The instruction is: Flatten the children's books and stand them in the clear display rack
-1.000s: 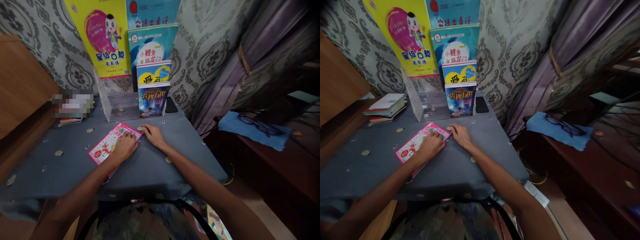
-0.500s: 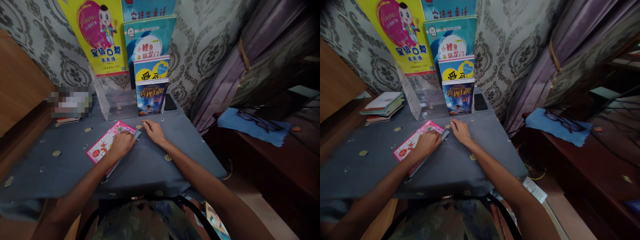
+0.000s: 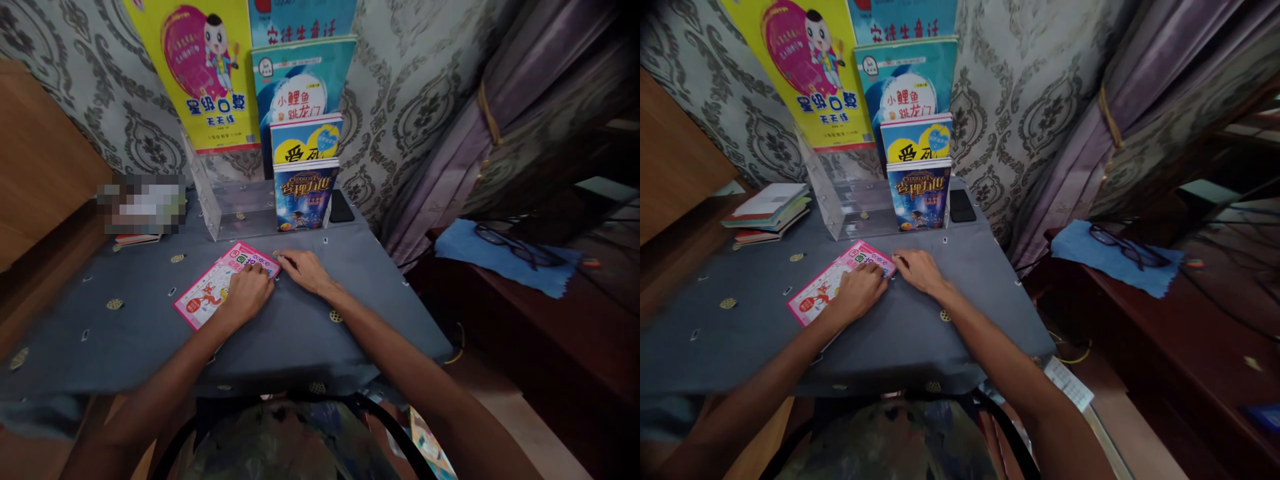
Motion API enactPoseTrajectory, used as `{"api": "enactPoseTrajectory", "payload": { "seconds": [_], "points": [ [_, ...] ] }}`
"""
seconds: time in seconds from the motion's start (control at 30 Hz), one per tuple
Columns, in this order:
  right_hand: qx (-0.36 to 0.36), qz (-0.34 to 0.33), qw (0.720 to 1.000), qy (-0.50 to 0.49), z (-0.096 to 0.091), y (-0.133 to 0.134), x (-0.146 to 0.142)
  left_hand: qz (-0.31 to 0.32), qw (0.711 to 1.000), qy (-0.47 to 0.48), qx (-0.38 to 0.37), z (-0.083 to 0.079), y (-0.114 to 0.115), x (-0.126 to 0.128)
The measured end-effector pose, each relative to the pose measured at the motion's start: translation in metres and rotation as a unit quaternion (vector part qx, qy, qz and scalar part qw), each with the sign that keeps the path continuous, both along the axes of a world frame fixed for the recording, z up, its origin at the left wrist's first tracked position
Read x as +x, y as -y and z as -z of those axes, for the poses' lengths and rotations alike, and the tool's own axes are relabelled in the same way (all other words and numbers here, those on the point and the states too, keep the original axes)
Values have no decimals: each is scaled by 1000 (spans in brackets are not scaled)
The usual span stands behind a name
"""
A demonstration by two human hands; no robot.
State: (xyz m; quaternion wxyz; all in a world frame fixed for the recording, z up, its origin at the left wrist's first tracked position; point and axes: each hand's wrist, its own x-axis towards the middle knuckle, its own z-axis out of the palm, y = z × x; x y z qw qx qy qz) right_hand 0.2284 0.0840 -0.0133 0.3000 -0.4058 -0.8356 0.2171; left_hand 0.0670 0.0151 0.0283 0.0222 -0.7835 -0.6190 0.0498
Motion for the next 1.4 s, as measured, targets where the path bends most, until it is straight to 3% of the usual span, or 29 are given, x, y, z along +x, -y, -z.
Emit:
{"api": "enactPoseTrajectory", "payload": {
  "seconds": [0.13, 0.23, 0.3, 0.4, 0.5, 0.7, 0.9, 1.4],
  "points": [
    [7, -6, 998, 57, 0, 0, 0, 34, 999, 27, 8, 4, 1, -11],
    [23, -12, 997, 70, 0, 1, 0, 68, 995, 71, 7, 5, 2, -38],
    [30, -19, 997, 69, 1, 3, -1, 36, 997, 61, 9, 5, 5, -61],
    [38, -28, 997, 65, 2, 7, -4, -64, 997, 27, 26, 3, 13, -93],
    [41, -37, 996, 64, 4, 8, -8, -111, 994, 19, 8, 0, 22, -107],
    [62, -62, 994, 59, 16, -22, -11, -124, 992, -1, 8, 0, 29, -81],
    [40, -29, 994, 102, 18, -54, -15, -117, 992, 27, 30, 7, 20, -64],
    [60, 96, 975, 192, 23, -37, -41, -68, 996, 41, 47, 20, -19, -88]
  ]
}}
